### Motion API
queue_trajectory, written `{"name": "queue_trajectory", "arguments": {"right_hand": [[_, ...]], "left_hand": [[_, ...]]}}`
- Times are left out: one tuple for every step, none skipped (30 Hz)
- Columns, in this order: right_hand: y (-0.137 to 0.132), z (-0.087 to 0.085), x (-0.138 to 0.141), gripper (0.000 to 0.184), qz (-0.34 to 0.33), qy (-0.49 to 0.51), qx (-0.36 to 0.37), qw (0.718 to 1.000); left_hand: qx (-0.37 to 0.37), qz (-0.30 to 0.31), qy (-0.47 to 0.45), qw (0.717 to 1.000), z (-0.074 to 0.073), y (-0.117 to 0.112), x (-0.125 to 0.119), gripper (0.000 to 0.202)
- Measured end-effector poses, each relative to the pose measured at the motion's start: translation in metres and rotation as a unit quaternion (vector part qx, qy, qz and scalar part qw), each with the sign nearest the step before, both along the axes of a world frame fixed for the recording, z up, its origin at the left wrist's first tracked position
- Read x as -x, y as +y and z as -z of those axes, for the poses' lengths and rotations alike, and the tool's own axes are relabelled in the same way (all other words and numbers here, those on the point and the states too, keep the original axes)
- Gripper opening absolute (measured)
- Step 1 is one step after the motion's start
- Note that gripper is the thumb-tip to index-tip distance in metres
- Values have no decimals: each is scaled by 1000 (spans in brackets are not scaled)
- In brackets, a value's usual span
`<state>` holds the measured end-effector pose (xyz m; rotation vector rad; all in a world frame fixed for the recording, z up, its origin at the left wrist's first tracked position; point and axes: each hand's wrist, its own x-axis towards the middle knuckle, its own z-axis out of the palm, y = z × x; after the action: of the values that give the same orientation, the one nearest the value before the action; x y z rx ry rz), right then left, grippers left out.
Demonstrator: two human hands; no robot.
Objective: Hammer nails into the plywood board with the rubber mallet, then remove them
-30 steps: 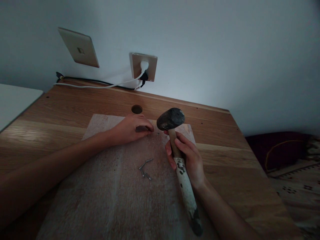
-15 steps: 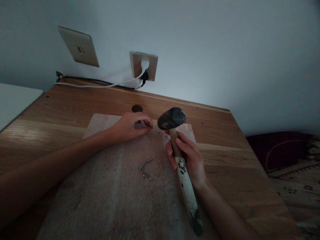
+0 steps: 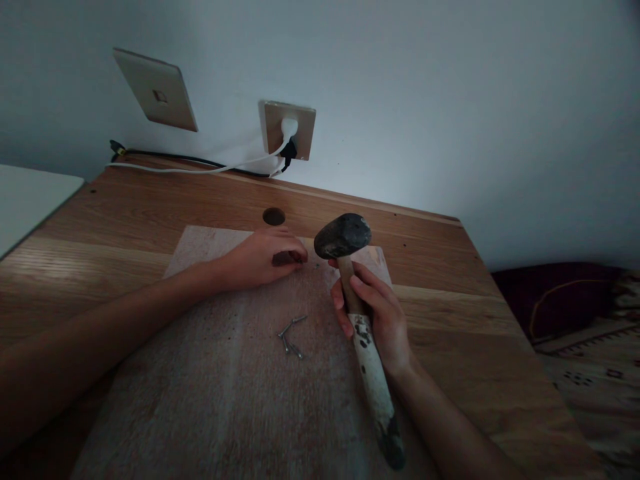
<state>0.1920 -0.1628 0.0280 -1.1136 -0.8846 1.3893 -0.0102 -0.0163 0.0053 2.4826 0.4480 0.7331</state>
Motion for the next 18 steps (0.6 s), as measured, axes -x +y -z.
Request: {"name": "queue_trajectory", "arguments": {"right_hand": [[0,0,0,25,-1,-1,-1,1000],[0,0,0,25,-2,-1,-1,1000],[0,0,0,25,-4,-1,-1,1000],[0,-1,0,26,-8,-1,0,1000],[0,-1,1,26,-11,-2,1,1000],[0,-2,1,26,-14,-4,3,1000],[0,-3,1,25,-17,-6,5,1000],[0,-3,1,24,-19,-9,8,1000],[0,-4,1,23,-21,-12,10,1000],[0,-4,1,23,-23,-16,12,1000],[0,-4,1,23,-24,-19,13,999],[0,-4,1,24,-25,-23,15,999],[0,-4,1,26,-28,-25,17,999],[-1,-4,1,27,-30,-27,20,999],[-1,-4,1,29,-32,-28,24,999],[-1,-4,1,31,-36,-28,29,999],[-2,-4,2,32,-41,-28,35,998],[-2,-5,2,33,-49,-28,41,998]], "left_hand": [[-6,0,1,1000,0,0,0,8],[-10,2,2,1000,1,0,0,8],[-11,5,2,1000,1,0,0,9],[-10,10,4,1000,0,1,0,9],[-6,17,6,1000,0,1,-1,10],[0,22,9,1000,-1,2,-1,11],[7,25,13,1000,-2,2,-1,11],[15,25,18,999,-3,2,-1,11],[23,21,22,999,-4,2,-1,10],[33,12,26,999,-5,1,-1,8],[44,1,31,999,-5,1,-1,4],[56,-12,36,998,-5,0,-1,2],[67,-27,39,997,-5,0,-1,4],[79,-39,41,995,-4,-1,-1,7],[91,-49,41,994,-4,-1,-1,10],[102,-55,39,993,-3,-2,-1,13],[111,-59,37,991,-2,-2,-1,15],[120,-63,36,990,-2,-2,-1,18]]}}
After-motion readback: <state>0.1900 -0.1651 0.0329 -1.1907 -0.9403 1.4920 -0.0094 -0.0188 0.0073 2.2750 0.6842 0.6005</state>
